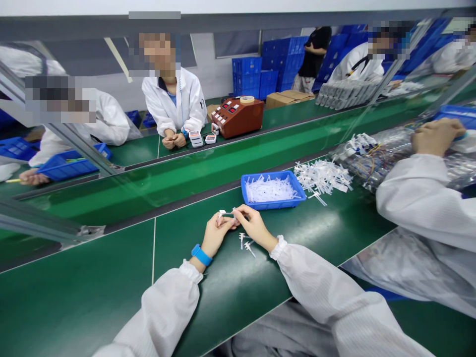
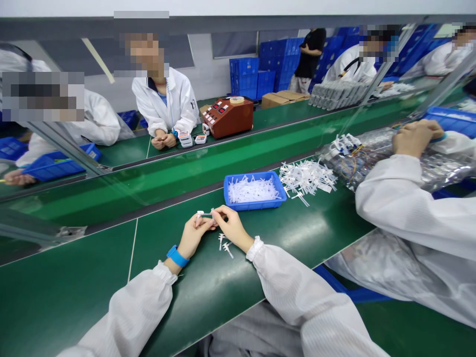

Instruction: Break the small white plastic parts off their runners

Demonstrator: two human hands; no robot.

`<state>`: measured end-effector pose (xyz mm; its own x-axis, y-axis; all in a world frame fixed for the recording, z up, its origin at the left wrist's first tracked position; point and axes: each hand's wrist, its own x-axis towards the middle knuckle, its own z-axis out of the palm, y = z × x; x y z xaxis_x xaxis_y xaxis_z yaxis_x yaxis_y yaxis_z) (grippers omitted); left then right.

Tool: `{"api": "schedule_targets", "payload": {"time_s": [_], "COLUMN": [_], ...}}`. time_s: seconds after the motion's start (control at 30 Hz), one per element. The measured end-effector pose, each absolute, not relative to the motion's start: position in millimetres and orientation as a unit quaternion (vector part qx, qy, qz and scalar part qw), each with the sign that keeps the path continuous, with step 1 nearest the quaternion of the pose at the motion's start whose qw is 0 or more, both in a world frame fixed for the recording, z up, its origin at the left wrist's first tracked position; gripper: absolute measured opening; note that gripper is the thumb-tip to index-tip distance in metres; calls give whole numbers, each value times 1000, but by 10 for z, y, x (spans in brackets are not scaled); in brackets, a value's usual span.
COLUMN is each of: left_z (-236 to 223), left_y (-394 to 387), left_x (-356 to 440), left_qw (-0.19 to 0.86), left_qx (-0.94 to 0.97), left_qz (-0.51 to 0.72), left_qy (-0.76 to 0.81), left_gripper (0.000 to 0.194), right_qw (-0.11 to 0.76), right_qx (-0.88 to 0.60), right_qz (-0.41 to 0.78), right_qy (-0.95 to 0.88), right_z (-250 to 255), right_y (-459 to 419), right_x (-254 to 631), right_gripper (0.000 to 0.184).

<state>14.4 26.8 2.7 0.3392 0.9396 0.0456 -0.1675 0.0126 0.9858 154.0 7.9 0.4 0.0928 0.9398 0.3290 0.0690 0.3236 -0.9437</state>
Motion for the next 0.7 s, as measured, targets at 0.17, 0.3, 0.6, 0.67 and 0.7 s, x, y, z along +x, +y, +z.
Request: {"api": "schedule_targets", "payload": {"time_s": [0.17,0.3,0.6,0.67,0.7], "left_z": [19,27,68,67,65], "left_y": [267,265,276,300,314], "left_x": [142,138,118,96,84], "left_qw": [621,616,567,554,547], "left_qx": [533,551,554,550,549], "left_qz": [457,442,491,509,517], "left_qy": [348,347,361,361,364], "left_gripper": [33,29,28,30,30], "right_qw": [588,587,595,588,584], "right_qx": [-453,-456,-458,-464,-466], "right_qz": [364,358,309,289,282], "right_qy": [-563,-565,-584,-596,-602], "right_z": [1,0,72,85,89], "right_y": [73,71,48,40,37], "right_x": [1544,1547,1556,1559,1560], "right_gripper": [28,26,22,21,21]}}
